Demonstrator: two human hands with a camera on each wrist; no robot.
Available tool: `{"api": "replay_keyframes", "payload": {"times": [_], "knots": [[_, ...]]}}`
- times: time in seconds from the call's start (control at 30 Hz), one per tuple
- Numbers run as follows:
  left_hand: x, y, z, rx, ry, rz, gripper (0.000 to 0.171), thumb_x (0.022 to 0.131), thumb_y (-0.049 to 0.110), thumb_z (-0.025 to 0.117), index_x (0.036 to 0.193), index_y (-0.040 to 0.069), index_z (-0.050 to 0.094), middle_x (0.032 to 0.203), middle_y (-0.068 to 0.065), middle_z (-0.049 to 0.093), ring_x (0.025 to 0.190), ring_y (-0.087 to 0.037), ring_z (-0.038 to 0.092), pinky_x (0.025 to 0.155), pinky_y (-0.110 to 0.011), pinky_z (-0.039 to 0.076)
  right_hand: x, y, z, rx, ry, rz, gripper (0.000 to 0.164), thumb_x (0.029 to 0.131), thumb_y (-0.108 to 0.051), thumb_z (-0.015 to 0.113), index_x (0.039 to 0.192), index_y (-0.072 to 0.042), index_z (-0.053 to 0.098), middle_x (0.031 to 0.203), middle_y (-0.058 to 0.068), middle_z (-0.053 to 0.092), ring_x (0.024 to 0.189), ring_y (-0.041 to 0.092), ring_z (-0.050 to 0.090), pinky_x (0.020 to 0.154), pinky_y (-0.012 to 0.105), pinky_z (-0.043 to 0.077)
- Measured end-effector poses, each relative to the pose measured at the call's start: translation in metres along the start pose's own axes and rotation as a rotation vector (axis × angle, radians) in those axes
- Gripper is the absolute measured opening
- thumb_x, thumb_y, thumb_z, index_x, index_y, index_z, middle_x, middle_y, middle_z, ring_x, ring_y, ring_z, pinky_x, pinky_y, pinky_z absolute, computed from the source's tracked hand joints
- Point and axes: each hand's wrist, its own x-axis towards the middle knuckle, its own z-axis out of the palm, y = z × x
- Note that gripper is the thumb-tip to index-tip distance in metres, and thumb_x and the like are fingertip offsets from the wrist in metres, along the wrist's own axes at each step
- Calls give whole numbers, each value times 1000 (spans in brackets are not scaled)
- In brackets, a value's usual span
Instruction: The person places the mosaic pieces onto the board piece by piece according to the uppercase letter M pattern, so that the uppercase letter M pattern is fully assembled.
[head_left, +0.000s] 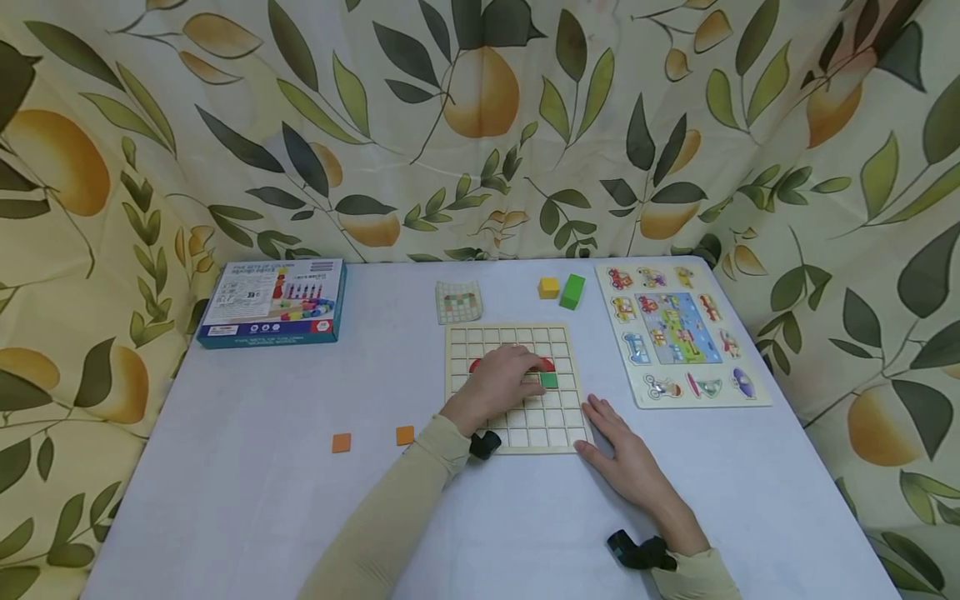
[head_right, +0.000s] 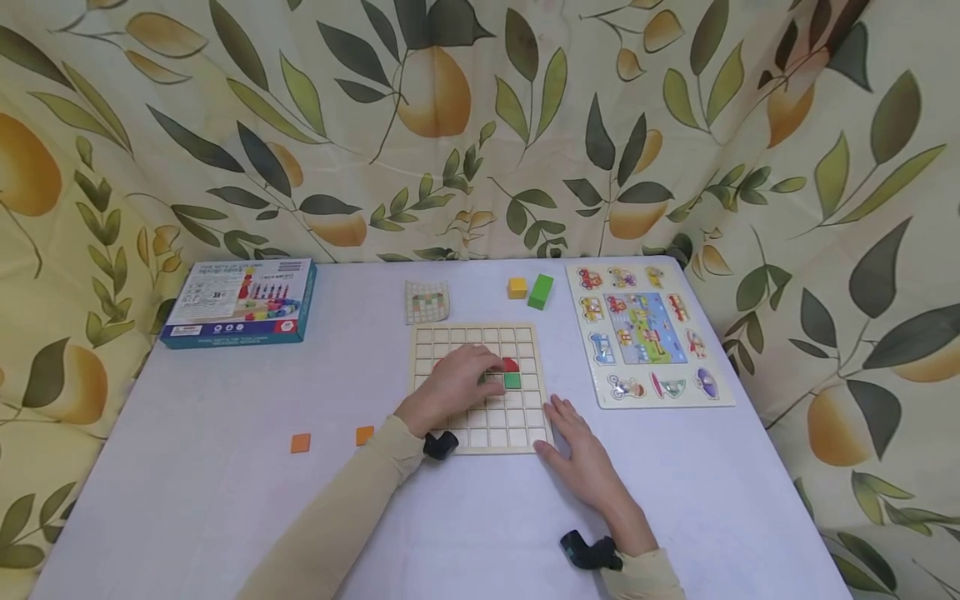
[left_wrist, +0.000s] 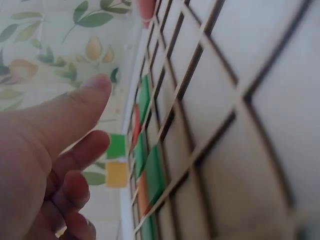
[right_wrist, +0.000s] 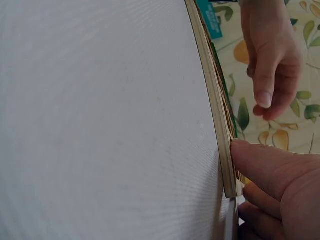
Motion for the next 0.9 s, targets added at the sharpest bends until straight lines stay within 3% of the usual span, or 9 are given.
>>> {"api": "replay_keyframes", "payload": {"times": [0.27, 0.53, 0.9], "knots": [[-44, -29, -31, -83, 35, -22, 40, 91, 35, 71, 122, 10, 66, 119, -1, 63, 112, -18, 52, 94, -31, 43, 1, -1, 1, 11, 7, 7, 70, 94, -32, 68, 149, -1, 37, 157, 12, 26, 145, 33, 14, 109, 57, 22], [-88, -60, -46, -137, 66, -162, 45, 90, 38, 71, 126, 12, 65, 119, 1, 64, 111, -18, 52, 93, -36, 45, 0, 1, 1, 5, 16, 7, 70, 94, -33, 67, 149, -2, 38, 157, 12, 26, 145, 33, 15, 108, 57, 22], [-142, -79, -57, -177, 25, -368, 60, 82, 41, 79, 134, 20, 58, 117, 5, 62, 102, -15, 55, 86, -35, 50, 0, -2, 1, 8, 14, 1, 69, 94, -32, 68, 148, -1, 38, 157, 13, 27, 145, 34, 16, 108, 57, 23]]}}
